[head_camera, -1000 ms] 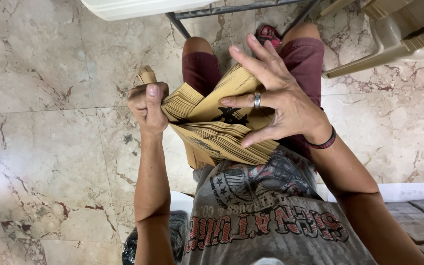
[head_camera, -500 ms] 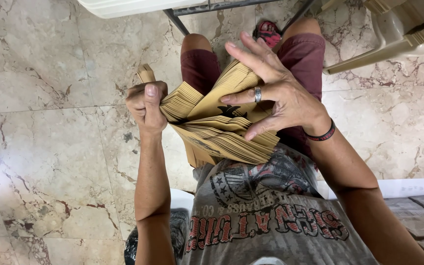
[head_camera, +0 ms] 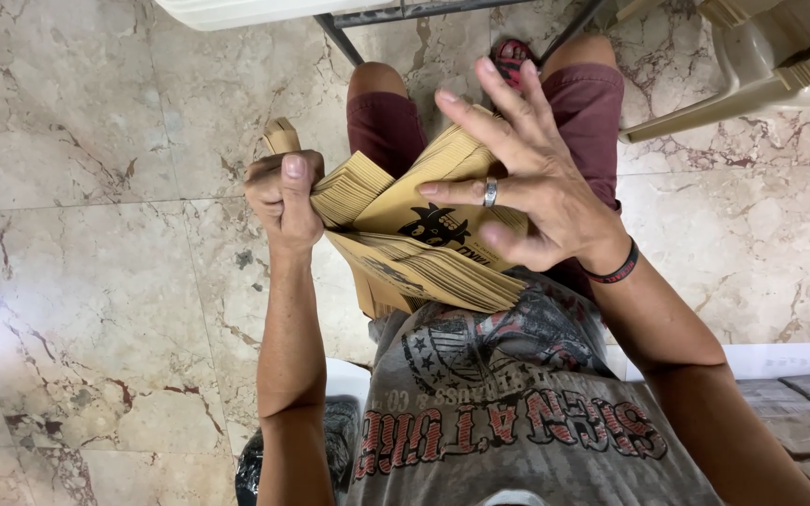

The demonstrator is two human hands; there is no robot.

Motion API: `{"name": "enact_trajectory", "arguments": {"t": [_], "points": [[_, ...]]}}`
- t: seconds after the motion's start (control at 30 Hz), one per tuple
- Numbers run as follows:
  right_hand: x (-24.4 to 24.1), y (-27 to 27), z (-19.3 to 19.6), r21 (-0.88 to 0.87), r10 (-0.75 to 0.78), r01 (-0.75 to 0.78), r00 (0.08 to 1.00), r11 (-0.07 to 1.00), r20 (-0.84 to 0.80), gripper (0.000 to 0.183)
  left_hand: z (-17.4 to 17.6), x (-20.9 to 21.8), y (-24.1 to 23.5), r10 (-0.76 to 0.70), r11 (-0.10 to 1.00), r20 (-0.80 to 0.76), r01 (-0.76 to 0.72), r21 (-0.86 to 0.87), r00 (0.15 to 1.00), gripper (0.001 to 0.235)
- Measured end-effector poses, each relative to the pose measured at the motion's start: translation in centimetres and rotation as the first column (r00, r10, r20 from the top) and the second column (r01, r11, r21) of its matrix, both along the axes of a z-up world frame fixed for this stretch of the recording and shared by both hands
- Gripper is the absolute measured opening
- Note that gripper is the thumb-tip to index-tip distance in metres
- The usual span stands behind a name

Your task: Folding flat cardboard templates into boxes and stacking them on a table.

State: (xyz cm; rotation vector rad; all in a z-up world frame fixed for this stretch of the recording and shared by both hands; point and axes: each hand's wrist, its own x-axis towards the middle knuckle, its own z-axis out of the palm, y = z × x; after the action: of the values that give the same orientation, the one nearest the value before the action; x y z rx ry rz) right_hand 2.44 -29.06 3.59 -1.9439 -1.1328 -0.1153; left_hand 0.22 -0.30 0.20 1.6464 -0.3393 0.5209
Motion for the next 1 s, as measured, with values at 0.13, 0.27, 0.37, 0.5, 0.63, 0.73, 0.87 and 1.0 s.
{"name": "enact_trajectory", "arguments": {"t": [0.13, 0.27, 0.37, 0.5, 0.63, 0.73, 0.87, 1.0], "points": [[-0.1, 0.1, 0.9, -0.052, -0.01, 0.011, 1.0, 0.999, 0.029, 0.089, 0.1, 0.0, 0.0, -0.006, 1.0, 0.004, 0.006, -0.002, 1.0, 0.061], [0.0, 0.0, 1.2, -0.049, -0.001, 0.001, 1.0, 0.999, 0.007, 0.079, 0.1, 0.1, 0.1, -0.003, 1.0, 0.008, 0.003, 0.017, 1.0, 0.06], [0.2, -0.1, 0.8, -0.031, 0.017, -0.018, 1.0, 0.999, -0.01, 0.076, 0.1, 0.1, 0.0, -0.006, 1.0, 0.007, 0.006, 0.021, 1.0, 0.061], [0.5, -0.1, 0.7, -0.015, 0.038, -0.038, 0.999, 0.999, -0.017, 0.078, -0.3, 0.0, 0.2, -0.002, 1.0, 0.005, 0.002, 0.01, 1.0, 0.062], [0.6, -0.1, 0.6, 0.004, 0.049, -0.049, 0.998, 0.999, -0.027, 0.078, -0.5, 0.0, 0.3, -0.001, 1.0, 0.012, 0.001, 0.011, 1.0, 0.061], [0.7, -0.1, 0.6, 0.01, 0.053, -0.053, 0.998, 0.999, -0.035, 0.073, -0.5, 0.0, 0.3, -0.001, 1.0, 0.017, 0.001, -0.001, 1.0, 0.062], [0.7, -0.1, 0.1, 0.023, 0.052, -0.051, 0.998, 0.998, -0.033, 0.071, -0.1, 0.2, 0.2, -0.007, 1.0, 0.007, 0.007, 0.015, 1.0, 0.06], [1.0, -0.3, -2.7, -0.004, -0.032, 0.032, 0.993, 0.999, 0.117, 0.051, 0.3, 0.1, 0.0, -0.005, 1.0, -0.018, 0.005, 0.02, 1.0, 0.06]]}}
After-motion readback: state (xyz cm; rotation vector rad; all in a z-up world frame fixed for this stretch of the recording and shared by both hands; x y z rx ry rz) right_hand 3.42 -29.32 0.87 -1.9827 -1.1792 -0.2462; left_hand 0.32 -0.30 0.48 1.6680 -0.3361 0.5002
